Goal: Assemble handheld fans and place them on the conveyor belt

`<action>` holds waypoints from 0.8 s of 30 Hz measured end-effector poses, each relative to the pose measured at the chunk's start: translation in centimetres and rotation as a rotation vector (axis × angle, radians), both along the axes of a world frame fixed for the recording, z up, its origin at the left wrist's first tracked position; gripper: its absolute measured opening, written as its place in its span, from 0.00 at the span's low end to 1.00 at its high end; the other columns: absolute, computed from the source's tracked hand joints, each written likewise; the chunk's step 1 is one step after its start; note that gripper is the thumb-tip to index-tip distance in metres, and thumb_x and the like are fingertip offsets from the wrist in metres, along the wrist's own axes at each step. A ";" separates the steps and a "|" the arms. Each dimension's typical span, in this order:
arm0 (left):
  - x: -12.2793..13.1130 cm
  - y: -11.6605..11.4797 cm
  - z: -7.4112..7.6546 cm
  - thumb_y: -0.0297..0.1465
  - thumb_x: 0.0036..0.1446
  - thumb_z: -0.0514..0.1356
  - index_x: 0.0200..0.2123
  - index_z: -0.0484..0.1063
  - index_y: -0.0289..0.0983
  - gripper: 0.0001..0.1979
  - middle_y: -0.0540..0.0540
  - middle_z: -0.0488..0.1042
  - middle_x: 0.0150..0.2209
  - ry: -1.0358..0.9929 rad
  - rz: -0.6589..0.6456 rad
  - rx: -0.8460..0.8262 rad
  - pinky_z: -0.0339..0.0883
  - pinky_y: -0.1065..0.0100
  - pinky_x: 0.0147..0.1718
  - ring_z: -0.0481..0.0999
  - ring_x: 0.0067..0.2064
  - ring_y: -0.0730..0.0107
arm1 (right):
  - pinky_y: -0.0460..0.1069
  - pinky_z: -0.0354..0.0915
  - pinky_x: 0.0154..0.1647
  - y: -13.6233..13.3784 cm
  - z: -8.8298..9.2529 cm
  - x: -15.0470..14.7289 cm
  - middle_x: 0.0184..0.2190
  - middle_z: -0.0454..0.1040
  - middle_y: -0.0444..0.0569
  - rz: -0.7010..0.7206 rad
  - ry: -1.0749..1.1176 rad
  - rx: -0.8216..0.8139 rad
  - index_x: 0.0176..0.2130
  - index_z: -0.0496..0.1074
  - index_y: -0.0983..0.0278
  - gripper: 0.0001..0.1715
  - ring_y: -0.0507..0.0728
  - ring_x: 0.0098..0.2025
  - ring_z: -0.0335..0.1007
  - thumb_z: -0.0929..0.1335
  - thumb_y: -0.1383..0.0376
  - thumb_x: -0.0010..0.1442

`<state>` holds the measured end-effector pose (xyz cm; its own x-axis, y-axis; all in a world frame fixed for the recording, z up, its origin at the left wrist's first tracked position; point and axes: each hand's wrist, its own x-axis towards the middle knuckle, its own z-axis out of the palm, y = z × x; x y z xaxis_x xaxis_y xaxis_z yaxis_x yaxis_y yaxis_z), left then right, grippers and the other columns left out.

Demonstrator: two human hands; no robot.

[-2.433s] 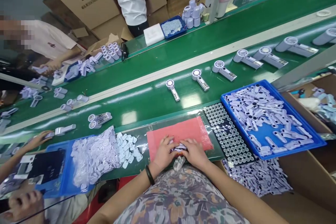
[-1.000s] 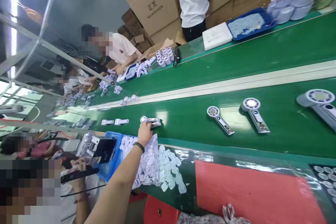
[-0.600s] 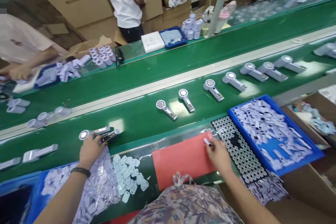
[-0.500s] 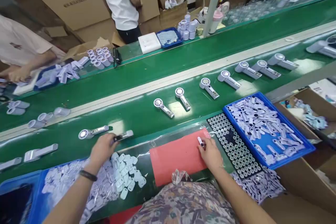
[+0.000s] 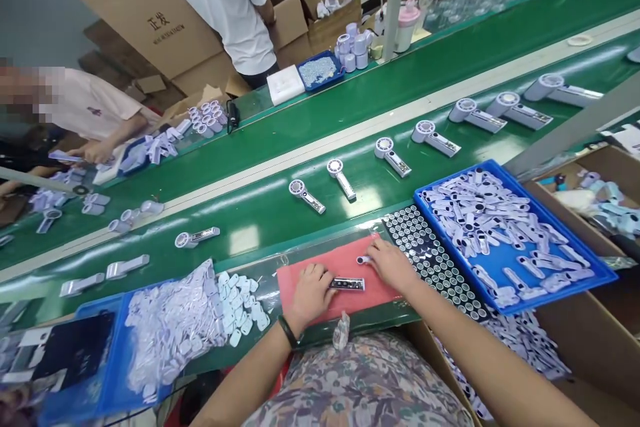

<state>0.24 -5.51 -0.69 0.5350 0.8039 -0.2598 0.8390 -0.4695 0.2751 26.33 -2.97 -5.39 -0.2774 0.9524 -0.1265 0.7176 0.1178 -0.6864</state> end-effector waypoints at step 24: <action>-0.6 -1.4 -2.1 0.33 0.62 0.59 0.47 0.72 0.40 0.11 0.43 0.74 0.49 -0.451 0.103 -0.063 0.57 0.53 0.59 0.66 0.55 0.60 | 0.54 0.62 0.40 -5.5 2.3 -6.7 0.36 0.71 0.53 0.175 -0.121 0.046 0.40 0.72 0.62 0.13 0.61 0.39 0.68 0.61 0.59 0.68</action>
